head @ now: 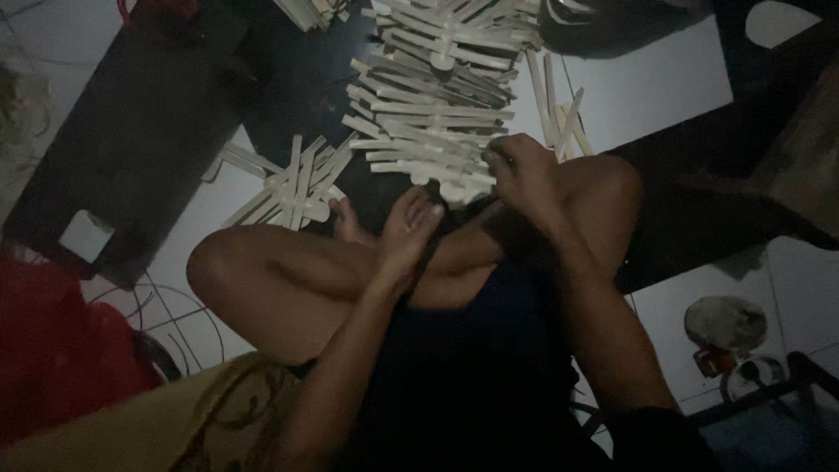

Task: The person sits on the floor and repeatedly assembles small wooden craft items by hand. They pick up a base piece and several sticks, arrange them into a star-like shape, and place the finished item on a pile. This process is repeated continuously.

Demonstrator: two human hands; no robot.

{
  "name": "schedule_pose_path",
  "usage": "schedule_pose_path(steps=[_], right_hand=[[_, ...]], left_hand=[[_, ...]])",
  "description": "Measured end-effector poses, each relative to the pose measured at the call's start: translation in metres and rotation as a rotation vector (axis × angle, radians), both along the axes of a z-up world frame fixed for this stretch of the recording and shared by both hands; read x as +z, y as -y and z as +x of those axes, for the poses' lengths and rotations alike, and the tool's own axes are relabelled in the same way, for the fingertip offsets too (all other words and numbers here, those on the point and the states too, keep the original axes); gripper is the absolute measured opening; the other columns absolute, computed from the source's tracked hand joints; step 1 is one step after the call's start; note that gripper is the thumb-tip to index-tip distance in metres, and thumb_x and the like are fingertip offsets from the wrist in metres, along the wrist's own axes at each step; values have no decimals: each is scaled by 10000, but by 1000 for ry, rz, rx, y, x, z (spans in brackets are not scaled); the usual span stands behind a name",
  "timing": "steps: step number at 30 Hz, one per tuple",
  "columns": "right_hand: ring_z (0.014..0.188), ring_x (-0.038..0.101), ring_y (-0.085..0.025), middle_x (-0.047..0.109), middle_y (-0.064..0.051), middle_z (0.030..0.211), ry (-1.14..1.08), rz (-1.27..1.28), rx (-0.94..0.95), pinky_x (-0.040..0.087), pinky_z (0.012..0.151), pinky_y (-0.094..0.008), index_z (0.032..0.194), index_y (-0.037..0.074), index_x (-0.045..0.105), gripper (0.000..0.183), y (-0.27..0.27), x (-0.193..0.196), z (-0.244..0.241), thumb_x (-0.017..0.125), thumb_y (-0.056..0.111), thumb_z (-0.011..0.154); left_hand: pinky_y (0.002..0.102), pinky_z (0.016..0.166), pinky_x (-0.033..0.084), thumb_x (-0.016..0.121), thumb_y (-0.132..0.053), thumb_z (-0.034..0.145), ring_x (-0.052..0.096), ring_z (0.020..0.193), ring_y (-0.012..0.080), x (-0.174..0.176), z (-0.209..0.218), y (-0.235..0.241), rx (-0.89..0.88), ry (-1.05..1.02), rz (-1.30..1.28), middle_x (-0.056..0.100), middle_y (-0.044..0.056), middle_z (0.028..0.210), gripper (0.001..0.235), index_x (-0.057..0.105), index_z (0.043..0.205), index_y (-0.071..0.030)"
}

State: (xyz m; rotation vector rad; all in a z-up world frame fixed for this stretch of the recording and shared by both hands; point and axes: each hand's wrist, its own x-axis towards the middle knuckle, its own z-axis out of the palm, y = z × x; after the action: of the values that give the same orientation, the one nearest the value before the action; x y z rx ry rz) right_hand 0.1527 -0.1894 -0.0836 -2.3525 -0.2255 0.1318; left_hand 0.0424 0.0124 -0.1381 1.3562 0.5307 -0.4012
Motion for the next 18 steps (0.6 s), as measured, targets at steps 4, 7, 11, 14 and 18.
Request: schedule_pose_path(steps=[4,7,11,14,18], right_hand=[[978,683,-335,700,-192,1054,91,-157,101,531,857,-449,1088,42,730,196,-2,45,-19,733,145,921],[1015,627,-394,657,-212,1066,638,-309,35,494,875,-496,1040,-2,667,225,-7,62,-64,765,81,855],[949,630,-259,669,-134,1012,91,186,-63,521,839,-396,1056,-15,629,180,-16,55,-104,716,93,941],[931,640,-148,675,-80,1025,-278,686,-170,541,828,-305,1137,13,623,216,-15,46,-105,639,152,972],[694,640,-143,684,-73,806,-362,677,-216,533,630,-290,984,-25,691,255,-9,53,-100,609,204,1061]], left_hand=[[318,800,532,676,-150,1038,633,1006,270,19,-2,8,82,49,-425,687,231,1188,347,611,1276,95],[348,936,619,650,-111,966,712,1089,237,40,-4,14,196,26,-452,707,176,1207,329,597,1249,49],[367,975,595,646,-62,991,708,1089,238,67,-11,14,284,158,-580,705,195,1211,334,578,1289,74],[333,908,586,637,-39,1002,700,1037,221,80,-14,18,212,187,-501,718,183,1168,315,600,1291,78],[291,828,576,626,-31,1022,695,965,192,94,-23,19,74,217,-296,742,159,1096,255,658,1239,99]])
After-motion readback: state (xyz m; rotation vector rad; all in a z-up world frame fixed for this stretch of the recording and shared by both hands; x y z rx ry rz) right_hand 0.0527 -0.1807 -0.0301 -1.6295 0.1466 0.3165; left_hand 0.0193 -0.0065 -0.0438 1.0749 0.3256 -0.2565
